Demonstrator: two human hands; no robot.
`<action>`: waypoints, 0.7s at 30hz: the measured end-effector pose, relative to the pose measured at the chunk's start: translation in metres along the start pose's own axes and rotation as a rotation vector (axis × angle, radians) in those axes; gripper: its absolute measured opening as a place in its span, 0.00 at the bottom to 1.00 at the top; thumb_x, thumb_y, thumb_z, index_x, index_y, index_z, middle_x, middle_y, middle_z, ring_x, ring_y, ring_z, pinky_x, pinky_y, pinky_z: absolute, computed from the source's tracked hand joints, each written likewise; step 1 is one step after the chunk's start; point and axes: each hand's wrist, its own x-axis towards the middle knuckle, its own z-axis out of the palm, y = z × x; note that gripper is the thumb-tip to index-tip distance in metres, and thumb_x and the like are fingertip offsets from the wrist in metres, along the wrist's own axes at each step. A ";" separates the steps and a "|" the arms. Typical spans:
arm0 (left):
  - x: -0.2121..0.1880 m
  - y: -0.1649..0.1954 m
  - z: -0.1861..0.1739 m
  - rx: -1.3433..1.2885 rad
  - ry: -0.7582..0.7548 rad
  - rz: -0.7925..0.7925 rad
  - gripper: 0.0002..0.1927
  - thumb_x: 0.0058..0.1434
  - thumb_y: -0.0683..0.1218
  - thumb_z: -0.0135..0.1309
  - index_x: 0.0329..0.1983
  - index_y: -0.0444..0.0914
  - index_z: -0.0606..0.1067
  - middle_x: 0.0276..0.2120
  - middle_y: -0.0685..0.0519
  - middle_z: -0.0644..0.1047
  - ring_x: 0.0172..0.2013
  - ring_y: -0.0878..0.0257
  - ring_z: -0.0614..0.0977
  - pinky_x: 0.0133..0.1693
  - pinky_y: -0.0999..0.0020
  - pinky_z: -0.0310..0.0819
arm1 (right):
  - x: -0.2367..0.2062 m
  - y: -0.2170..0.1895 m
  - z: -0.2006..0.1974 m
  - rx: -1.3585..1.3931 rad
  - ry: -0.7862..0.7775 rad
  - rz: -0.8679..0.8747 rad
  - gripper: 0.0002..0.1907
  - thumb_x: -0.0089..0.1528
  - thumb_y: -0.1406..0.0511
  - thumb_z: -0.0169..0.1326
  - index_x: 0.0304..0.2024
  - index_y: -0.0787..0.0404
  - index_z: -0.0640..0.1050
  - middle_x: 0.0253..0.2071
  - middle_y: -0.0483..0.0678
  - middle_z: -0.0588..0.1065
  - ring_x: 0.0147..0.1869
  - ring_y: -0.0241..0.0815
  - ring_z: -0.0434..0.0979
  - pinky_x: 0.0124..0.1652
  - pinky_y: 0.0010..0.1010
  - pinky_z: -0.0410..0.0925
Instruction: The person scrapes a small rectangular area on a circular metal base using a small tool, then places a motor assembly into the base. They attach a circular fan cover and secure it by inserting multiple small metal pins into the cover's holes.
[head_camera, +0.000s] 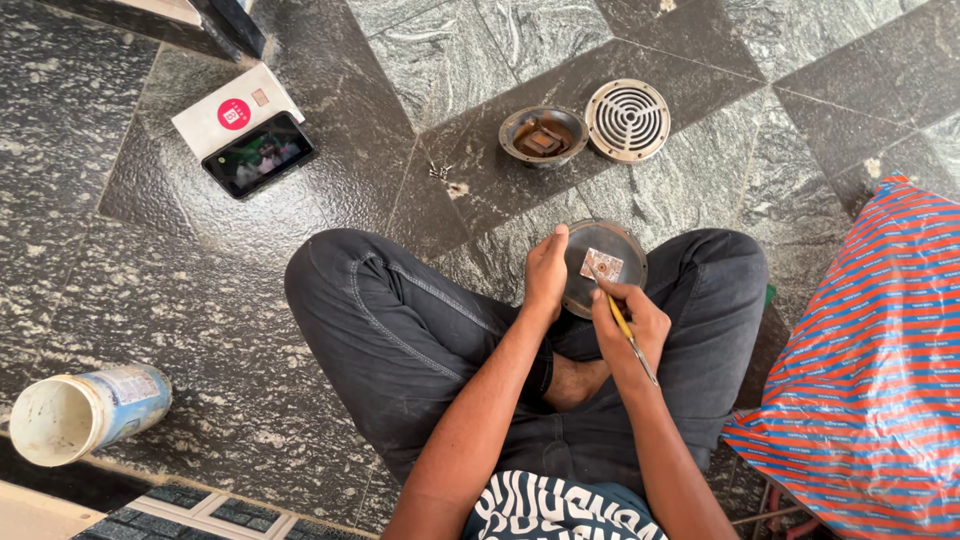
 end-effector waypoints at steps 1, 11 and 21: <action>0.000 0.000 0.000 -0.007 -0.003 0.005 0.28 0.71 0.60 0.47 0.52 0.31 0.80 0.44 0.47 0.82 0.44 0.60 0.81 0.48 0.65 0.74 | 0.002 0.001 0.001 0.010 0.005 0.004 0.07 0.62 0.71 0.62 0.43 0.68 0.83 0.30 0.49 0.81 0.32 0.29 0.78 0.34 0.21 0.70; 0.005 -0.008 -0.005 -0.011 0.032 0.056 0.25 0.71 0.57 0.49 0.49 0.30 0.81 0.41 0.51 0.82 0.41 0.64 0.81 0.45 0.68 0.74 | 0.001 0.031 -0.010 0.095 -0.010 -0.020 0.06 0.60 0.73 0.63 0.41 0.67 0.83 0.32 0.47 0.75 0.32 0.29 0.71 0.32 0.22 0.65; 0.000 -0.002 -0.006 -0.056 -0.014 -0.011 0.26 0.71 0.59 0.48 0.51 0.32 0.80 0.42 0.49 0.82 0.42 0.62 0.81 0.45 0.66 0.75 | 0.004 0.058 -0.010 0.489 -0.097 0.201 0.06 0.63 0.74 0.60 0.44 0.69 0.81 0.39 0.48 0.81 0.42 0.30 0.79 0.43 0.18 0.71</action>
